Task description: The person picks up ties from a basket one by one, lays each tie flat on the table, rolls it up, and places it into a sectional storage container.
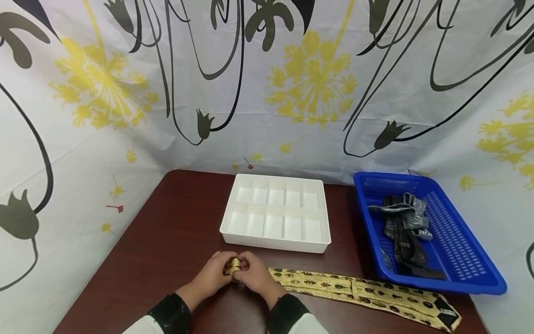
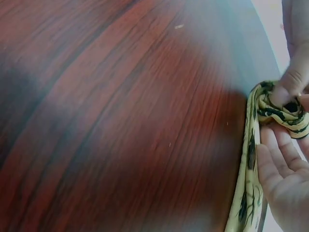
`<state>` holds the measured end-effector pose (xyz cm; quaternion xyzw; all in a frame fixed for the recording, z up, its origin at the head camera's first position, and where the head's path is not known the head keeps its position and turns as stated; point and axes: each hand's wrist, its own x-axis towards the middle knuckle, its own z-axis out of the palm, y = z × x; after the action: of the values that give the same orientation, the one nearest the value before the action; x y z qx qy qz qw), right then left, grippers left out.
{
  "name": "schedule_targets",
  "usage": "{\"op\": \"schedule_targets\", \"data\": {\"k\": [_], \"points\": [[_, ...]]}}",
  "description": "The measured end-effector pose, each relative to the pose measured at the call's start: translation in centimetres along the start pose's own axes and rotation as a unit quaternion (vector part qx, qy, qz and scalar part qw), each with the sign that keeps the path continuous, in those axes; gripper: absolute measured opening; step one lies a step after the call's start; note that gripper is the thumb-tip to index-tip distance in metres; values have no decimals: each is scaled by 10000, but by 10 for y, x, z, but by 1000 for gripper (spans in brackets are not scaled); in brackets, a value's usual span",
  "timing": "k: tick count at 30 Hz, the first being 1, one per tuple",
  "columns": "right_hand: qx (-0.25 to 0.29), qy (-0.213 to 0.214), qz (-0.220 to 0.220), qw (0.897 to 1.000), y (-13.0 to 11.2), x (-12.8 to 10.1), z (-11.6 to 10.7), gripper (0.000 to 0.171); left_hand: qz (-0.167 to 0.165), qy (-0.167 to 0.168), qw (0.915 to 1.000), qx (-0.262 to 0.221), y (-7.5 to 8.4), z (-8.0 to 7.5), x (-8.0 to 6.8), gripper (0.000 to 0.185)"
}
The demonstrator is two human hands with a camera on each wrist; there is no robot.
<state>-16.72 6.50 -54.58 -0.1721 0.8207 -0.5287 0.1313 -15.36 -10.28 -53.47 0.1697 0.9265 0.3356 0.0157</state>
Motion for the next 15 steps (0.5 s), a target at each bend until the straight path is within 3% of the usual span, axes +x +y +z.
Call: {"op": "schedule_targets", "data": {"k": [6,9,12,15], "points": [[368,-234,86,9990,4,-3,-7,36,-189,-363,9991,112,-6,4,-2,43],[221,-278,56,9994,3,-4,-10,35,-220,-411,9989,110,-6,6,-1,38],[-539,-164,-101,9984,-1,-4,-12,37,-169,-437,9978,475,-3,7,1,34],[-1890,74,-506,9806,-9,-6,-11,37,-128,-503,9932,1038,3,8,4,33]]}}
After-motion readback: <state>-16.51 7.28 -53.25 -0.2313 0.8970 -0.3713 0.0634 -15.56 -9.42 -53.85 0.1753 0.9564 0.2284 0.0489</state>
